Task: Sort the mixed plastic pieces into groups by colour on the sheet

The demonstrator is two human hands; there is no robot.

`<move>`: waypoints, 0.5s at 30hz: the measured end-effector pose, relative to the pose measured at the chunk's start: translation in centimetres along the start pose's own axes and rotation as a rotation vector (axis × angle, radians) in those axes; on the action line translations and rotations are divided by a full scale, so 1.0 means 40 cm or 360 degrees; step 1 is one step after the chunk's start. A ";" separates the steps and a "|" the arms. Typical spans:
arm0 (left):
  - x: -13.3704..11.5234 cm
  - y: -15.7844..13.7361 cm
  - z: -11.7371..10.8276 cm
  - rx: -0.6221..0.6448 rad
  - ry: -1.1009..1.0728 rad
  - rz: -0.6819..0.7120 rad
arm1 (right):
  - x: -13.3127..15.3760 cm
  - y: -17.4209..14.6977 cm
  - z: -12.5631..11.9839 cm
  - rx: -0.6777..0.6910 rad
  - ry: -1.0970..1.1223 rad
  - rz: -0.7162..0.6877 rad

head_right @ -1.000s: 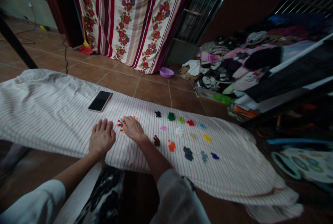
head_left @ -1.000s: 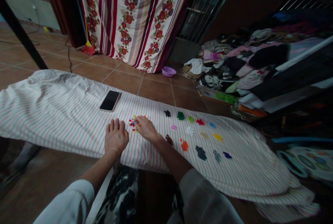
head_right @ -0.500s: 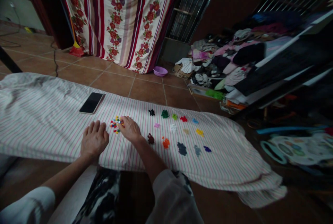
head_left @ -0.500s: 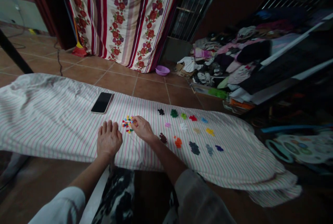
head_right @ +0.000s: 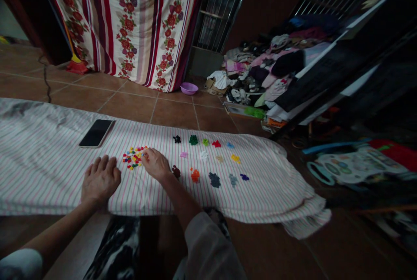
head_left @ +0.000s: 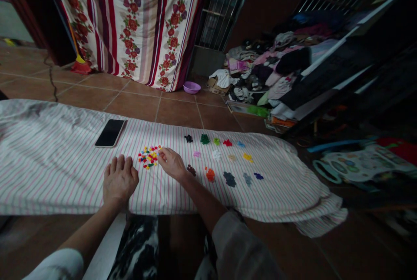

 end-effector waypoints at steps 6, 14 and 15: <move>-0.008 0.001 -0.010 0.0054 0.0032 0.0007 | -0.039 -0.016 -0.032 -0.0090 0.0072 0.0107; -0.008 -0.001 -0.008 0.0093 0.0045 0.0023 | -0.130 -0.047 -0.151 -0.0348 0.0215 0.0214; -0.007 -0.001 -0.005 0.0097 0.0042 0.0028 | -0.148 -0.054 -0.170 -0.0383 0.0230 0.0227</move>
Point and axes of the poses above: each hand's wrist, its own y-axis towards the middle knuckle, its own z-axis out of the palm, x = y × z, the point moved 7 cm from there along y, towards the middle knuckle, and after that the axes turned 4 degrees about -y, right-handed, at the moved point
